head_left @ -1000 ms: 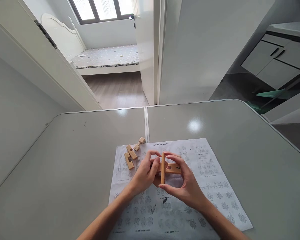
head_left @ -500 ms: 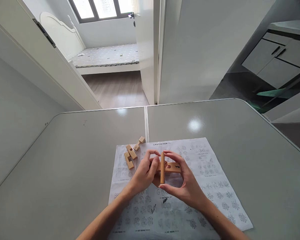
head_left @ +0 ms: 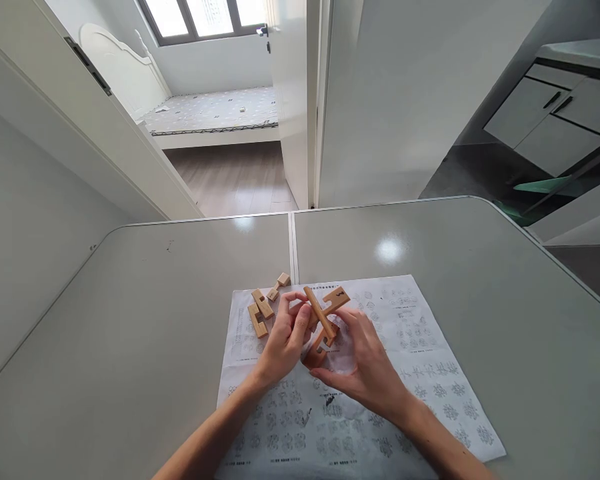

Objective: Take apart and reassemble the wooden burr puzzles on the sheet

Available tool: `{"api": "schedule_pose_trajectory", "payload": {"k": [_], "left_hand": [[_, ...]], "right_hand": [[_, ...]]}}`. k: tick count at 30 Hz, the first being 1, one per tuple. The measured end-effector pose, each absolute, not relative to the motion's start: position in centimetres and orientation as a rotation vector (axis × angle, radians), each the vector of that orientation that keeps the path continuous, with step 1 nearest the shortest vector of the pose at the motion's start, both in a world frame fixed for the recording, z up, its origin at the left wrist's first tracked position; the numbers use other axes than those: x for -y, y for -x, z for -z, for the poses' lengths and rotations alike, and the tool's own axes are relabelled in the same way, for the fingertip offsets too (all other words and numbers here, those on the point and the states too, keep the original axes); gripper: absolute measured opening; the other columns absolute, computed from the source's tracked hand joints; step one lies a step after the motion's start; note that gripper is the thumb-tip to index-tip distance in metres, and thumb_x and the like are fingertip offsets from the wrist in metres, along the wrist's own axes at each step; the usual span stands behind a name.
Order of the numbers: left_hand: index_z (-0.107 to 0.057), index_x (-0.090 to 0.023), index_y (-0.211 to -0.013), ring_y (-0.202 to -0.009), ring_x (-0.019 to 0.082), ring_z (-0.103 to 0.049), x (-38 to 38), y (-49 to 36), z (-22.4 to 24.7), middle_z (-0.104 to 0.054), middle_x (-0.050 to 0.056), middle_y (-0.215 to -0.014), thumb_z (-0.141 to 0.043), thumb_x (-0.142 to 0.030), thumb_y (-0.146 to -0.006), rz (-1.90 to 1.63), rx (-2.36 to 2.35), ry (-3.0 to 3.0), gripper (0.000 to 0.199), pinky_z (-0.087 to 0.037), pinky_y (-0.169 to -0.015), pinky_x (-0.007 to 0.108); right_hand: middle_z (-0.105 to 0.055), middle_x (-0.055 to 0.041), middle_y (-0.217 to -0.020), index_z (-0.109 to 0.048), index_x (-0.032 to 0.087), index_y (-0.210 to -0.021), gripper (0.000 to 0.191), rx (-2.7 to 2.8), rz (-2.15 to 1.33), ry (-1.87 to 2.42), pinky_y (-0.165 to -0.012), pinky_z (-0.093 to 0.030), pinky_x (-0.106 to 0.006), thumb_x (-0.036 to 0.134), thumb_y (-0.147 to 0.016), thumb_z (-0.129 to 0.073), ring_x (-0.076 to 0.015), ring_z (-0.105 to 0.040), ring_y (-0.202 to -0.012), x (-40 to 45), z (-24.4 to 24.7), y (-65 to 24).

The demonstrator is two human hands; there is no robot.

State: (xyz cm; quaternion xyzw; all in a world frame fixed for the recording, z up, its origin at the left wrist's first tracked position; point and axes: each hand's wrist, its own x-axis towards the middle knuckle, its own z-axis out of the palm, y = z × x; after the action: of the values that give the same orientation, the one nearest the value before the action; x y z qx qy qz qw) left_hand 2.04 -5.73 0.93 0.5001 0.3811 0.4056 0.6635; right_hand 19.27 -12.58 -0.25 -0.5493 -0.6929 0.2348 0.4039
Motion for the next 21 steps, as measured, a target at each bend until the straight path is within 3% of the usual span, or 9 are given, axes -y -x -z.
{"api": "schedule_pose_trajectory", "payload": {"k": [3,8,14,21], "left_hand": [[-0.045,-0.023,-0.115,-0.064,0.009,-0.044,5.66,-2.07,-0.70,-0.055,-0.004,-0.084,-0.060,-0.058,-0.103,-0.937,-0.841,-1.198,0.039,-0.032,-0.050,0.018],[-0.044,-0.024,-0.119,-0.066,0.008,-0.045,5.78,-2.03,-0.55,-0.062,0.000,-0.097,-0.056,-0.054,-0.107,-0.913,-0.839,-1.258,0.035,-0.035,-0.053,0.019],[-0.044,-0.024,-0.119,-0.069,0.009,-0.049,5.86,-1.97,-0.52,-0.063,0.001,-0.099,-0.057,-0.055,-0.106,-0.911,-0.863,-1.269,0.036,-0.034,-0.052,0.019],[-0.046,-0.023,-0.117,-0.080,0.012,-0.058,5.91,-2.15,-1.19,-0.064,0.003,-0.101,-0.060,-0.056,-0.104,-0.913,-0.886,-1.236,0.038,-0.042,-0.060,0.020]], "right_hand": [[-0.061,-0.0136,-0.138,-0.045,0.029,-0.148,0.086,1.812,-0.565,1.381,-0.107,-0.055,-0.058,0.034,-0.076,-0.091,-0.0388,-0.059,-0.128,12.49,0.02,-19.09],[-0.066,-0.0110,-0.129,-0.051,0.030,-0.145,0.069,1.818,-0.572,1.401,-0.103,-0.056,-0.055,0.032,-0.084,-0.084,-0.0365,-0.062,-0.124,12.31,-0.14,-18.98],[-0.065,-0.0106,-0.131,-0.048,0.029,-0.149,0.089,1.852,-0.558,1.415,-0.103,-0.056,-0.056,0.037,-0.072,-0.092,-0.0376,-0.061,-0.124,12.28,-0.15,-18.97],[-0.063,-0.0114,-0.131,-0.048,0.028,-0.147,0.079,1.834,-0.525,1.433,-0.105,-0.054,-0.056,0.026,-0.077,-0.084,-0.0365,-0.059,-0.125,12.33,-0.19,-18.64]]}}
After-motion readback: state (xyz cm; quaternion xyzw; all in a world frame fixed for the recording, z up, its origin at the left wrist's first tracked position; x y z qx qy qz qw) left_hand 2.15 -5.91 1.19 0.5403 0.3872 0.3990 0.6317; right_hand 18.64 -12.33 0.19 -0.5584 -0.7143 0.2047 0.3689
